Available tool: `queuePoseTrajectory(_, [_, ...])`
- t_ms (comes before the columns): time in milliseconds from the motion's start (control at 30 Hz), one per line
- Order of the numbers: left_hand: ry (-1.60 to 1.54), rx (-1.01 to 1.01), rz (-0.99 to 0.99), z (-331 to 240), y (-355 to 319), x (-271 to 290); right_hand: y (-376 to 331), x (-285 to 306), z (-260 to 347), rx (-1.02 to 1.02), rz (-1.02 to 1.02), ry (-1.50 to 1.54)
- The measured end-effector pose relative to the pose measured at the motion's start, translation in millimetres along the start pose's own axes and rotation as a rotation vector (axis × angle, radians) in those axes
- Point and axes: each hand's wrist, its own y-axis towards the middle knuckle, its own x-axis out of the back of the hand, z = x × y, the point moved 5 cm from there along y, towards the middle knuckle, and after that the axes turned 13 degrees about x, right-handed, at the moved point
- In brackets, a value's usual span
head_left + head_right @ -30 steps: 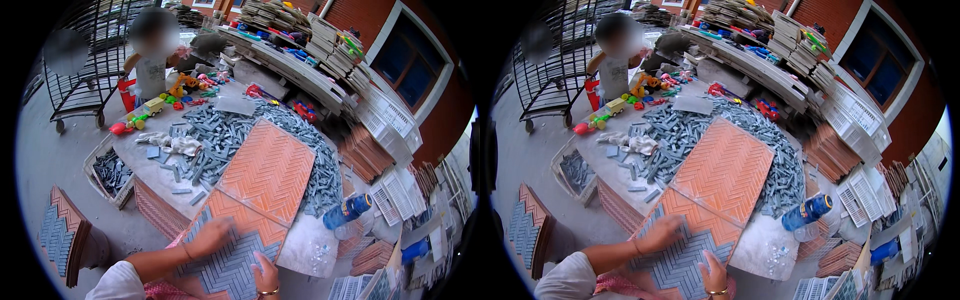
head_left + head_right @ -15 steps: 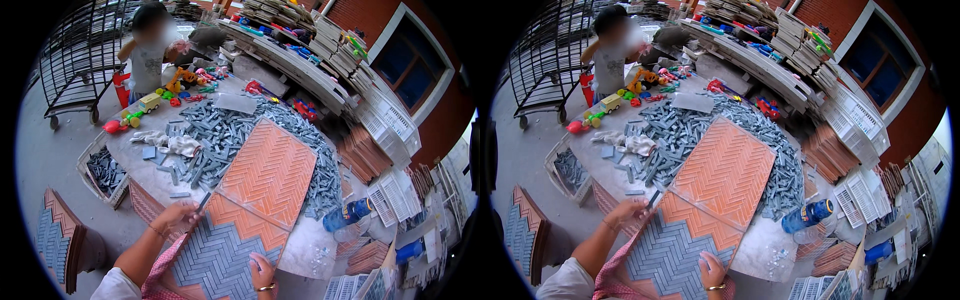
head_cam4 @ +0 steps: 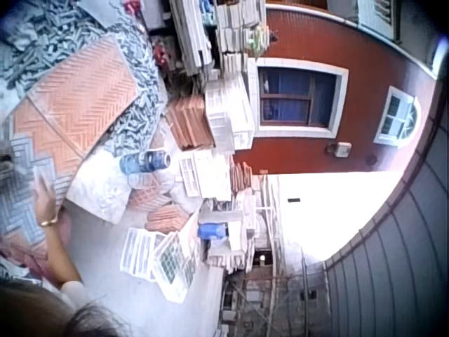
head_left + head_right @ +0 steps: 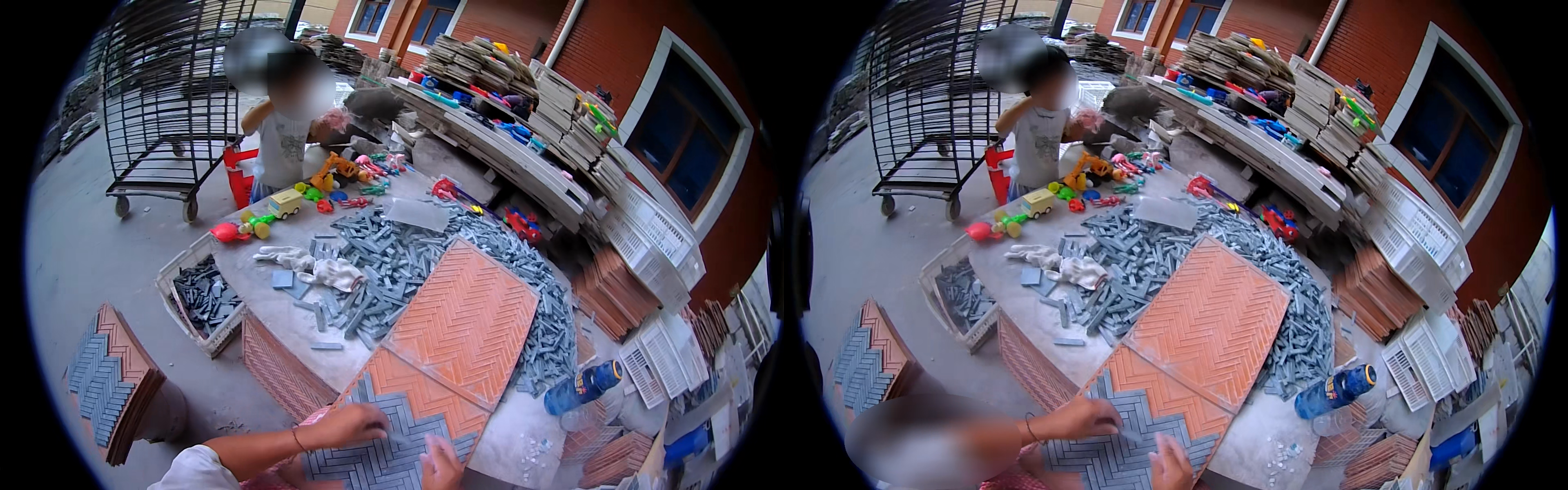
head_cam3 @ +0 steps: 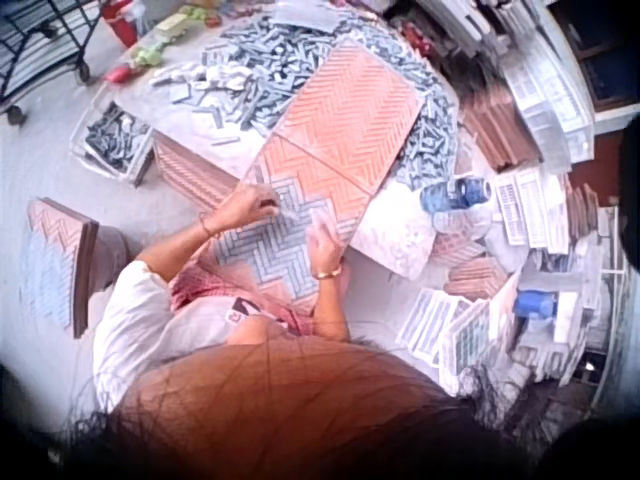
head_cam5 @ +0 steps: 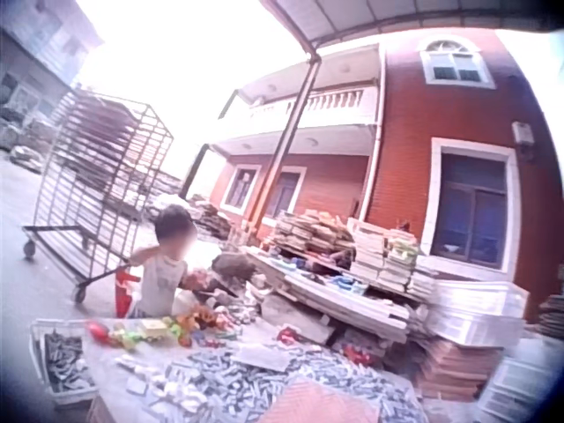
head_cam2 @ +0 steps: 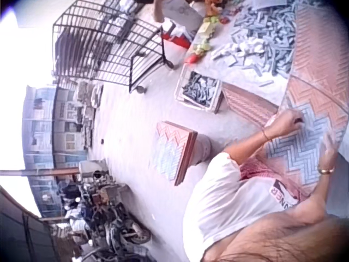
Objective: The person arranges small rectangular tiles by hand on a flat board to form a herringbone pattern. They pick tiles from a large pile, place them in sequence, and occasionally adjust the board orientation. A child plays nearby with toys.
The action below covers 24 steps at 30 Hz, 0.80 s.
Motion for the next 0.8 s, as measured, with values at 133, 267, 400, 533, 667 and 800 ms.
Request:
queuePoseTrajectory(133, [-0.033, -0.13, 0.074, -12, -13, -14, 22, 4, 36, 0.069, 0.231, 0.205])
queuePoseTrajectory(267, [-0.014, -0.216, 0.056, -12, -14, -14, 26, 8, 39, 0.045, 0.282, 0.288])
queuePoseTrajectory(400, [0.044, 0.025, -0.168, 4, -27, 20, 26, -2, 25, 0.101, 0.262, 0.15])
queuePoseTrajectory(533, [-0.145, 0.243, -0.364, 33, -48, 55, 4, 8, 8, -0.201, 0.214, 0.265])
queuePoseTrajectory(667, [-0.213, 0.5, -0.345, 83, -103, 37, -40, -11, 34, -0.276, 0.282, 0.451])
queuePoseTrajectory(800, [-0.398, 0.637, -0.434, 103, -149, 12, -56, -43, 85, 0.07, 0.384, 0.403])
